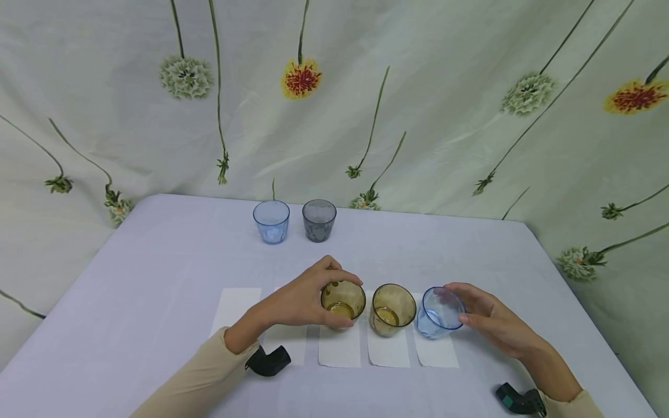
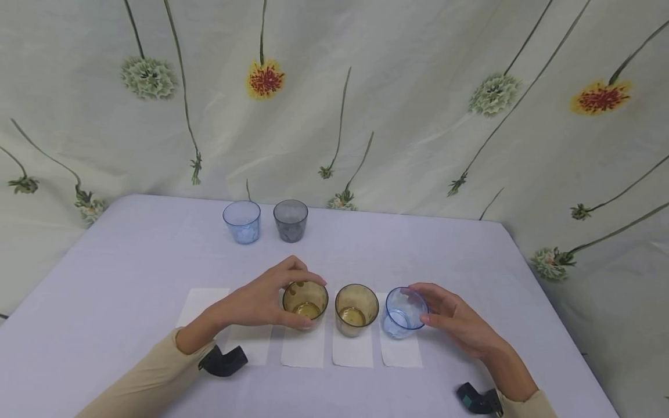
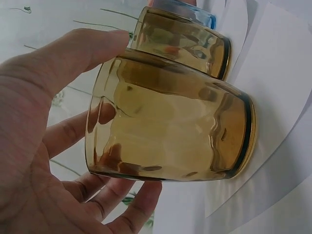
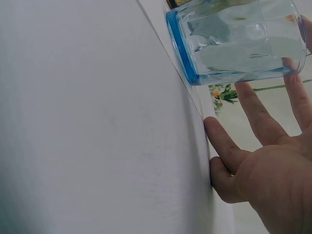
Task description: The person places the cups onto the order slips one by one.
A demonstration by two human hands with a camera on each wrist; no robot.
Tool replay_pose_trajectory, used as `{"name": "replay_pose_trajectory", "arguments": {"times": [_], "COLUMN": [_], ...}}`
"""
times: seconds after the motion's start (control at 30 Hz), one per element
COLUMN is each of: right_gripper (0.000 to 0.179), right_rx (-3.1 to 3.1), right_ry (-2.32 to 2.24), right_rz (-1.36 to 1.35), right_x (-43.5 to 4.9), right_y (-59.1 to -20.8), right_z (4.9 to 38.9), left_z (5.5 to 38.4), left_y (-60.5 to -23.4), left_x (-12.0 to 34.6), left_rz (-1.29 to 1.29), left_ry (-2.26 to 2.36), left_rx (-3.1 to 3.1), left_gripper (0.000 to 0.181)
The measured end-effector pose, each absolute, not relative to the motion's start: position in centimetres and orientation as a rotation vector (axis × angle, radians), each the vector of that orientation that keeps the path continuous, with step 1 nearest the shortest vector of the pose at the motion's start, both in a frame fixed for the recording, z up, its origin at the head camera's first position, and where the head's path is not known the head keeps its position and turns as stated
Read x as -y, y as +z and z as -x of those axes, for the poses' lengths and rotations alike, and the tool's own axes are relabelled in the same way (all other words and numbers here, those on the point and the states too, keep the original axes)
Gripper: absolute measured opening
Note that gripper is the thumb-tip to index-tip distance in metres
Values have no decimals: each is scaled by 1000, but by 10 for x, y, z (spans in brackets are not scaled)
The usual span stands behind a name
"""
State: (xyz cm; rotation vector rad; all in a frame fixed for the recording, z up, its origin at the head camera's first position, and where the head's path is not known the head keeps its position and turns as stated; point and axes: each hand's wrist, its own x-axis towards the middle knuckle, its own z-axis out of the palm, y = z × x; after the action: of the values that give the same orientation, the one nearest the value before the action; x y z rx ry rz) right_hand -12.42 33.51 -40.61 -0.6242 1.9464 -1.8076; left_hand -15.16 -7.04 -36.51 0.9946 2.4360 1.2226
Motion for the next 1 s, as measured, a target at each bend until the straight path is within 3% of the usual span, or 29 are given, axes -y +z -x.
{"name": "replay_pose_trajectory", "arguments": {"times": [1.0], "right_gripper": [51], "right_rx": [-1914], "right_ry": [-1829], "right_rz": [697], "right_x": [-337], "right_y": [-409], "right_z": [125], "left_z": [153], "left_y": [-365], "left_x": [72], "left_rz": [-976], "left_ry": [1233], "left_rx": [-2411], "left_gripper": [58]}}
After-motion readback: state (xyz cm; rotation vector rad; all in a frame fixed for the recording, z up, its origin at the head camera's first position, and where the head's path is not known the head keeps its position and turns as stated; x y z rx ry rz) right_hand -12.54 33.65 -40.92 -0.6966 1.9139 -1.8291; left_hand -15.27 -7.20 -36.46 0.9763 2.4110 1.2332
